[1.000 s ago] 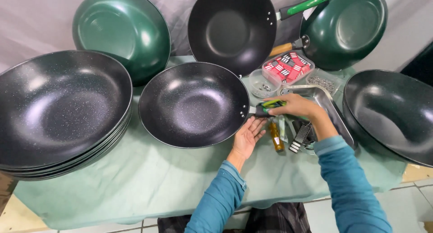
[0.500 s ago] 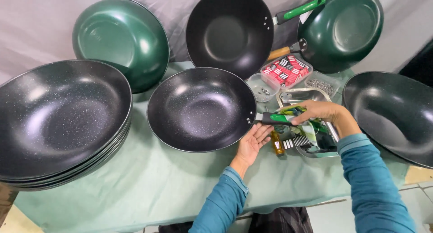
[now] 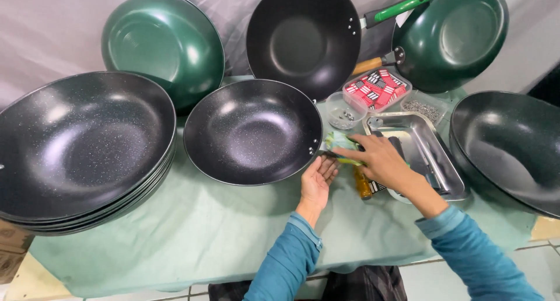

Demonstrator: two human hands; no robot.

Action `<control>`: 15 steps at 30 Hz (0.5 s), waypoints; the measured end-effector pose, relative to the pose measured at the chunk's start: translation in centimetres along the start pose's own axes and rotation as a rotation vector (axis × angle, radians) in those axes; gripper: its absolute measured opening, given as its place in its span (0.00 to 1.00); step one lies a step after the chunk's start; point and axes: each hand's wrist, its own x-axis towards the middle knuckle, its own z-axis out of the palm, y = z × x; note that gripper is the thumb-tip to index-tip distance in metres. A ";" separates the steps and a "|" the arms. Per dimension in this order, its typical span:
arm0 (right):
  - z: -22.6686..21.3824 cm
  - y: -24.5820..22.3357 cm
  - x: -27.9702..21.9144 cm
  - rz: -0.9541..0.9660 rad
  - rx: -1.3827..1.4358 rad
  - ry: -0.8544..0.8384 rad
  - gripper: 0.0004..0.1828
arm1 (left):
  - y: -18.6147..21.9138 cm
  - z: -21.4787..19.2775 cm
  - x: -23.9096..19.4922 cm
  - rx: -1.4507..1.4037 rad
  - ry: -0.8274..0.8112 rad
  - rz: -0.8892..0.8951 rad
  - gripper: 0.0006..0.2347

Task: Cleaning and wiping down various woks and their handles using a cloth in a display area.

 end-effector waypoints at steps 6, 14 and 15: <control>0.2 3.6 -5.5 0.076 0.195 0.106 0.23 | 0.3 1.0 -0.7 0.029 -0.028 0.016 0.16; 2.9 -0.4 0.0 -0.068 -0.010 0.117 0.30 | 0.1 1.1 -0.9 0.033 0.049 0.029 0.12; 3.6 -1.1 1.0 -0.124 -0.096 0.146 0.27 | 0.2 1.1 -0.9 0.017 0.062 0.027 0.10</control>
